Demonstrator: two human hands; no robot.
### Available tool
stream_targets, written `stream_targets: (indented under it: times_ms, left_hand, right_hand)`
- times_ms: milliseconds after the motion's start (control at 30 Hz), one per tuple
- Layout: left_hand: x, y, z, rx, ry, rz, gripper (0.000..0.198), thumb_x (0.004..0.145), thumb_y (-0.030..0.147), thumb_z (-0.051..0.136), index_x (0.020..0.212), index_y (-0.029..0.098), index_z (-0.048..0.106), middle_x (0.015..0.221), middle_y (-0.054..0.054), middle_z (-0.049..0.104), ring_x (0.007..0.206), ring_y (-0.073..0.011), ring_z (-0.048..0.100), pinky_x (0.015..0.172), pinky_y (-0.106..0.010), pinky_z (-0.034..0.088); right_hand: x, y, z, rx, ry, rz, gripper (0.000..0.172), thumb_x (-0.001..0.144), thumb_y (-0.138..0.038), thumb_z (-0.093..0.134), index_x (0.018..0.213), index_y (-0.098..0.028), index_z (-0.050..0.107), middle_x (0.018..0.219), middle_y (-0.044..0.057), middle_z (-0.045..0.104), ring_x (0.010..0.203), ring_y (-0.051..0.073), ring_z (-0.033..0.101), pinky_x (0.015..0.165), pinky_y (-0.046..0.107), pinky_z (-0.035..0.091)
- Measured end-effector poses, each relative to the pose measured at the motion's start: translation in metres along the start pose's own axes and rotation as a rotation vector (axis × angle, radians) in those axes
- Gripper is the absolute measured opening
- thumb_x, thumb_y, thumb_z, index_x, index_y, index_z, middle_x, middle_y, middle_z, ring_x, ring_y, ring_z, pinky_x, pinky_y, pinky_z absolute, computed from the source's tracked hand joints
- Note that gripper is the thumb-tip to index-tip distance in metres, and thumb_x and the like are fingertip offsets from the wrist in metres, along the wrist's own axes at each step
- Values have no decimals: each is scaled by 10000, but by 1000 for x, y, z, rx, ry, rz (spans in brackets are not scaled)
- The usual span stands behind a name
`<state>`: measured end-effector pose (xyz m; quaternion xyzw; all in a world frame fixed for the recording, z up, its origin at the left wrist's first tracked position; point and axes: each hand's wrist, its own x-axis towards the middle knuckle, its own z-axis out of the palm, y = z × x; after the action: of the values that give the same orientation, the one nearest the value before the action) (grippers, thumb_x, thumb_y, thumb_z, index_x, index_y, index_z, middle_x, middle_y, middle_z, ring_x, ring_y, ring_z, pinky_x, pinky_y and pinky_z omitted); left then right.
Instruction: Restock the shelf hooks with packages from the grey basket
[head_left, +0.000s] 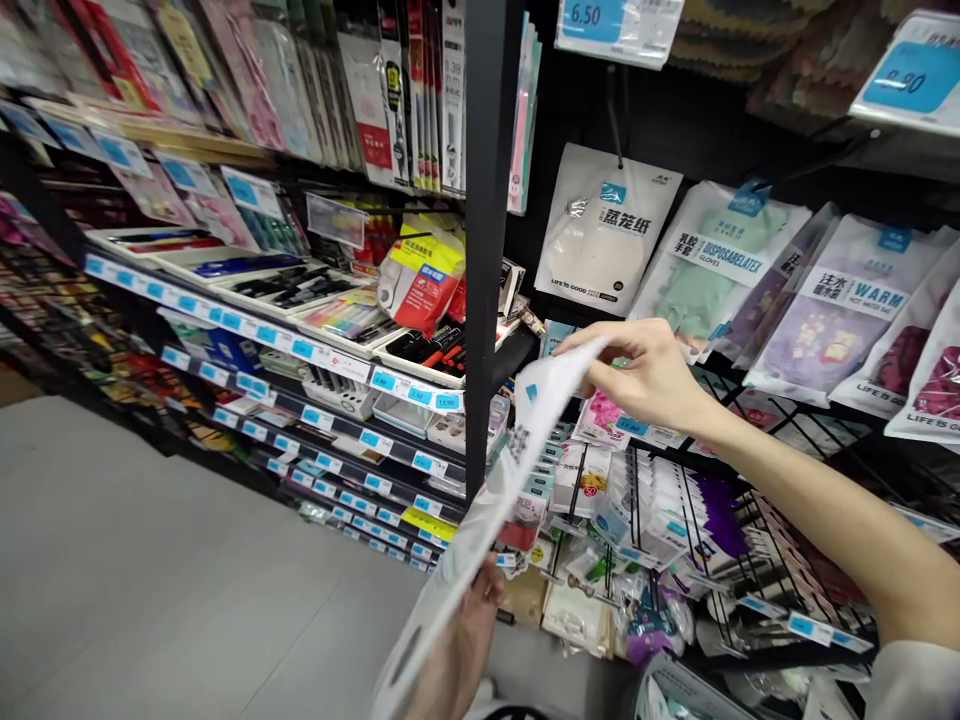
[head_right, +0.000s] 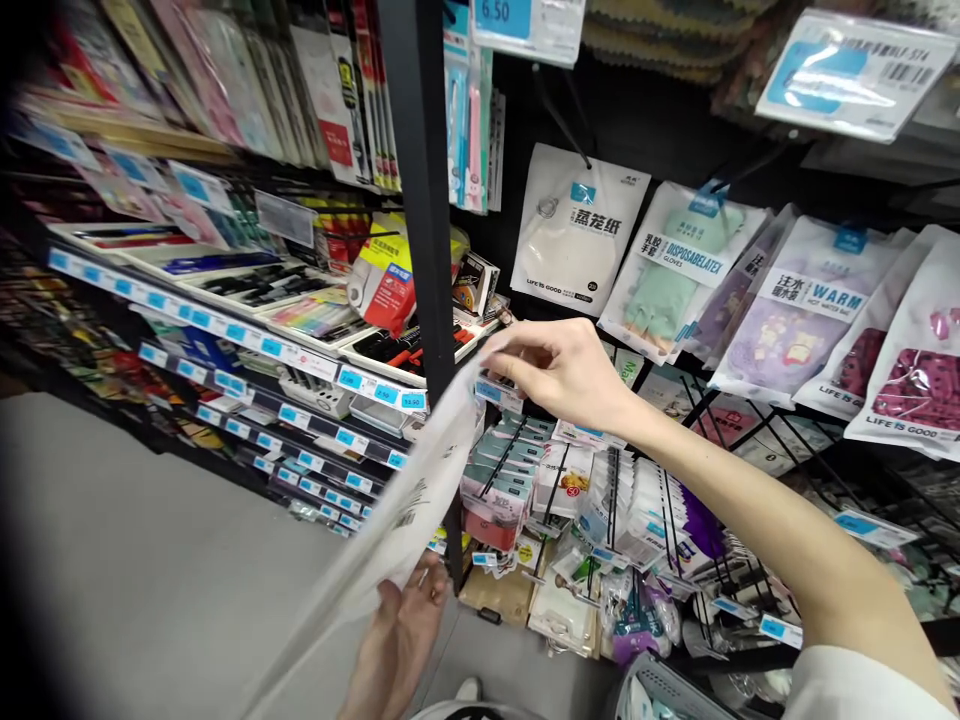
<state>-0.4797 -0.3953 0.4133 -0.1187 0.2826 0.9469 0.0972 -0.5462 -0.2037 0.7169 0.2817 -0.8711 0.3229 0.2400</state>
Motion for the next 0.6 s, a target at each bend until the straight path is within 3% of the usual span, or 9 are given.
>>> stream_targets:
  times_ms: [167, 367, 500, 600]
  left_hand:
    - [-5, 21, 6, -46, 88, 22, 604, 411, 570, 982, 865, 214, 804, 676, -17, 689, 615, -150, 632, 550, -226, 569]
    - [-6, 29, 5, -16, 161, 5, 612, 318, 553, 1002, 788, 212, 807, 660, -35, 712, 623, -175, 666, 547, -235, 585]
    - [-1, 27, 0, 53, 120, 43, 598, 342, 602, 980, 750, 203, 801, 681, -60, 731, 627, -190, 674, 553, -257, 588]
    - [4, 26, -10, 142, 25, 118, 580, 457, 650, 936, 781, 188, 803, 730, -89, 743, 655, -211, 679, 568, -283, 590]
  right_hand:
    - [12, -23, 7, -71, 41, -117, 239, 961, -320, 622, 869, -147, 759, 696, 10, 701, 584, 110, 571, 575, 242, 449]
    - [15, -29, 12, -69, 17, -96, 227, 951, -307, 633, 861, -144, 764, 674, 3, 701, 575, 114, 595, 589, 248, 483]
    - [13, -29, 8, 8, 16, -63, 228, 953, -297, 637, 854, -147, 777, 710, 18, 727, 616, 127, 658, 609, 245, 531]
    - [12, -26, 4, 95, 12, -23, 264, 953, -348, 653, 846, -142, 778, 710, 28, 730, 627, 134, 681, 612, 241, 557]
